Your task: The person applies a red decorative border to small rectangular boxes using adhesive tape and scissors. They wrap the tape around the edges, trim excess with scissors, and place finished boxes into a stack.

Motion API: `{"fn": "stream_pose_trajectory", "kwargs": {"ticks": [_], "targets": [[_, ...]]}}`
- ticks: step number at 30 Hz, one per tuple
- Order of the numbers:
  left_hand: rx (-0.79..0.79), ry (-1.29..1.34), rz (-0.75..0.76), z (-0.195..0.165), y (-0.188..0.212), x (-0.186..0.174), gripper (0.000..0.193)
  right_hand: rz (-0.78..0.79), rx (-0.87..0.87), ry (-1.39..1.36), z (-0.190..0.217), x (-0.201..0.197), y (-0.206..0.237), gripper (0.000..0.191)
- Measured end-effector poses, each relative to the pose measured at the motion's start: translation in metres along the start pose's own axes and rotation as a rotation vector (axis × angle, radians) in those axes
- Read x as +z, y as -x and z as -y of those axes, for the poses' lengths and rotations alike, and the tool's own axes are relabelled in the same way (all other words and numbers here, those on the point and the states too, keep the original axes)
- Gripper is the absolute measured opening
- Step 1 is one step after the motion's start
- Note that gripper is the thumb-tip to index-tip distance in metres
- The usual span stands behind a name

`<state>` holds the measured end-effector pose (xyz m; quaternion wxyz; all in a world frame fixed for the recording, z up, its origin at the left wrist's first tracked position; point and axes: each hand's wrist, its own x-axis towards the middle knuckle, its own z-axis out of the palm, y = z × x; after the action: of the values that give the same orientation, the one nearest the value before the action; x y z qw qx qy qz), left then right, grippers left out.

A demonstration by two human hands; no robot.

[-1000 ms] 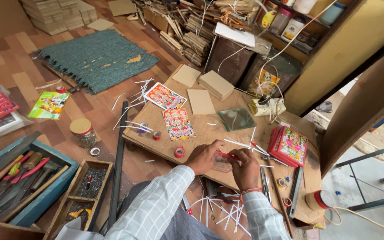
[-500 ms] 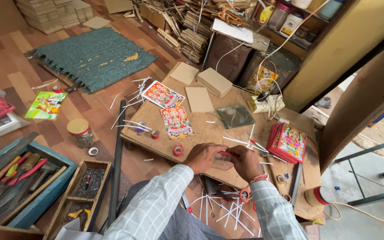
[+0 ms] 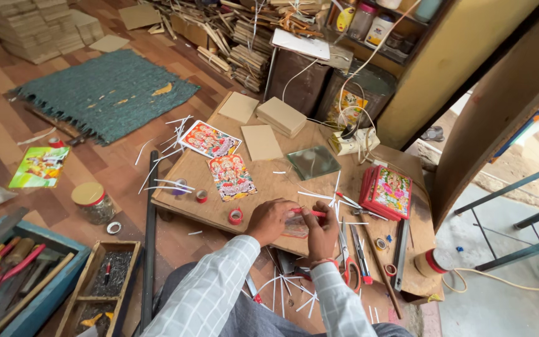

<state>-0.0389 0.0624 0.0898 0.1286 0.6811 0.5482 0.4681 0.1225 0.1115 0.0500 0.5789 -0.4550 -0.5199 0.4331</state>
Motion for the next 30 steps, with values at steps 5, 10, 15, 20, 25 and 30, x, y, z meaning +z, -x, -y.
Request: {"fn": "stream_pose_trajectory", "kwargs": {"ticks": [5,10,15,20,25,30], "targets": [[-0.004,0.128,-0.026,-0.003,0.006,0.004,0.024,-0.11,0.07,-0.115,-0.002,0.008,0.003,0.04],[-0.124,0.086,-0.027,-0.004,0.009,0.013,0.019,-0.04,0.093,-0.124,0.001,-0.013,0.001,0.031],[-0.11,0.107,-0.064,0.0,0.007,0.014,0.021,-0.019,0.206,-0.302,0.002,-0.021,-0.004,0.03],[-0.325,0.37,-0.116,0.004,0.006,0.023,0.026,0.023,0.202,-0.262,0.013,-0.02,-0.006,0.031],[-0.389,0.761,-0.202,0.008,0.008,0.033,0.028,0.104,0.179,-0.059,0.021,-0.029,-0.006,0.03],[-0.309,0.888,-0.167,0.009,0.018,0.024,0.02,0.116,0.045,0.047,0.021,-0.028,-0.005,0.033]]}}
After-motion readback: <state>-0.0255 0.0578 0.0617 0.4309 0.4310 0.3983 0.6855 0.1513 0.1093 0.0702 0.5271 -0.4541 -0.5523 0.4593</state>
